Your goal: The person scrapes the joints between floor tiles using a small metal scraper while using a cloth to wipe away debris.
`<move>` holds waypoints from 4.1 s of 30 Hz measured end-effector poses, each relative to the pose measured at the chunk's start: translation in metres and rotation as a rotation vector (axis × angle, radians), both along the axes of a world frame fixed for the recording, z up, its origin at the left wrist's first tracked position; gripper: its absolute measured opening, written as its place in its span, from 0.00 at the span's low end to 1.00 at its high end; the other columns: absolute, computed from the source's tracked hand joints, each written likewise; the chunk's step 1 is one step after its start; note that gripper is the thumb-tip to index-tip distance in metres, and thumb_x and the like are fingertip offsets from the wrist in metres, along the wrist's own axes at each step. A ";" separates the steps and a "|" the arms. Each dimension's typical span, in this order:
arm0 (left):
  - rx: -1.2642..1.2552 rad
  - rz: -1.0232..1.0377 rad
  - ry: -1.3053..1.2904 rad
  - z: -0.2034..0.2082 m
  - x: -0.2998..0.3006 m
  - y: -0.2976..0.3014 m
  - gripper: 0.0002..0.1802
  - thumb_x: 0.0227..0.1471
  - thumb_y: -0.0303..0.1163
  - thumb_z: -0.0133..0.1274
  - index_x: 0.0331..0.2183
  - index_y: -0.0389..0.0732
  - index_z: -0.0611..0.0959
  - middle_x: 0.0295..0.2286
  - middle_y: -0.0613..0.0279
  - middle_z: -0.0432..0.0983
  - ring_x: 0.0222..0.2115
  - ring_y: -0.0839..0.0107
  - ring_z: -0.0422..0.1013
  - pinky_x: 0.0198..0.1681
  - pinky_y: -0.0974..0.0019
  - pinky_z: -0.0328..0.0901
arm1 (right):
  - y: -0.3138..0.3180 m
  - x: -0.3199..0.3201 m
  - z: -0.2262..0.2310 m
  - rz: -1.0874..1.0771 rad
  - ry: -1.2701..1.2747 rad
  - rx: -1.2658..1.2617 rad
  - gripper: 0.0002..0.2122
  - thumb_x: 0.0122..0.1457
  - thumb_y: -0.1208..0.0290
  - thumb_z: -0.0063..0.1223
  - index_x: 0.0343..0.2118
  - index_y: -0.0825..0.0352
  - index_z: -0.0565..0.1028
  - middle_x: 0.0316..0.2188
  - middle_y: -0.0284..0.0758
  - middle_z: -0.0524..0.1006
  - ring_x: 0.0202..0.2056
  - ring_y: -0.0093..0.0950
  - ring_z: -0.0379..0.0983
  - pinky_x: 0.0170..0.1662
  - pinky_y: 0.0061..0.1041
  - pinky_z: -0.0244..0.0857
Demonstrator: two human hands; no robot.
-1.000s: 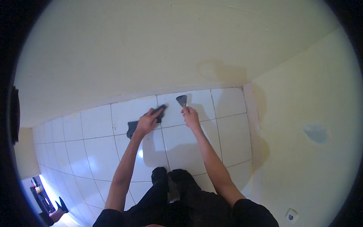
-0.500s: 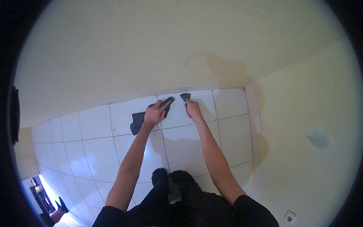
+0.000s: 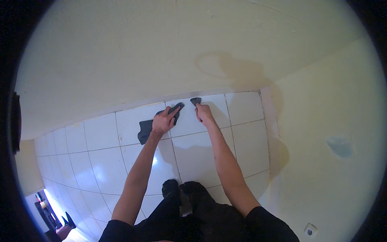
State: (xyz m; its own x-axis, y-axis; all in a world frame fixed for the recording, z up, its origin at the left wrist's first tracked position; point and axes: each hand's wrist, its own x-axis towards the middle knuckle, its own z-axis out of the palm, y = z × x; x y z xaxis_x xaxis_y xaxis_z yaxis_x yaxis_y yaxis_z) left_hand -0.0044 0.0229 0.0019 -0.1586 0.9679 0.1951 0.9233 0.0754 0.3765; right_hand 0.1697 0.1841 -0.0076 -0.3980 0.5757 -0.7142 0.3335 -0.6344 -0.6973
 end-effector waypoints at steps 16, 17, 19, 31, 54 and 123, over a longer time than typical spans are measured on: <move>0.014 0.003 0.035 -0.002 0.003 -0.003 0.31 0.48 0.30 0.53 0.56 0.60 0.77 0.38 0.61 0.72 0.26 0.60 0.77 0.27 0.57 0.75 | 0.001 -0.002 -0.010 0.043 -0.054 0.117 0.21 0.67 0.58 0.43 0.18 0.66 0.70 0.09 0.28 0.64 0.08 0.24 0.57 0.12 0.30 0.50; -0.011 0.007 0.027 -0.002 0.003 -0.004 0.31 0.48 0.30 0.53 0.56 0.60 0.77 0.38 0.61 0.72 0.26 0.60 0.77 0.26 0.57 0.75 | -0.004 0.000 -0.014 0.041 -0.056 0.114 0.21 0.67 0.58 0.43 0.18 0.66 0.70 0.09 0.28 0.64 0.08 0.24 0.57 0.12 0.30 0.50; -0.023 0.012 0.028 -0.002 0.001 0.001 0.31 0.47 0.30 0.54 0.56 0.60 0.77 0.38 0.61 0.71 0.26 0.60 0.77 0.26 0.57 0.75 | -0.006 -0.002 -0.019 0.030 -0.101 0.171 0.22 0.67 0.58 0.43 0.18 0.67 0.70 0.10 0.30 0.65 0.08 0.25 0.60 0.12 0.31 0.53; 0.008 0.005 0.006 -0.002 0.003 0.001 0.32 0.47 0.31 0.55 0.56 0.61 0.77 0.38 0.60 0.71 0.26 0.60 0.77 0.27 0.57 0.75 | 0.005 -0.003 -0.019 0.066 -0.161 0.167 0.23 0.67 0.58 0.42 0.19 0.68 0.72 0.11 0.33 0.68 0.09 0.29 0.62 0.13 0.34 0.57; 0.040 0.005 -0.019 0.000 0.002 -0.001 0.31 0.48 0.30 0.53 0.56 0.60 0.78 0.36 0.61 0.71 0.25 0.60 0.76 0.26 0.57 0.75 | -0.009 -0.003 -0.018 -0.039 0.013 -0.034 0.22 0.69 0.55 0.40 0.20 0.64 0.69 0.09 0.29 0.64 0.08 0.23 0.59 0.10 0.29 0.53; 0.125 -0.223 0.033 -0.015 0.016 -0.017 0.27 0.47 0.31 0.54 0.52 0.58 0.81 0.35 0.63 0.73 0.28 0.64 0.77 0.25 0.62 0.73 | -0.054 -0.011 0.021 0.343 -0.301 0.850 0.20 0.65 0.54 0.44 0.29 0.68 0.78 0.22 0.42 0.80 0.24 0.39 0.78 0.29 0.39 0.71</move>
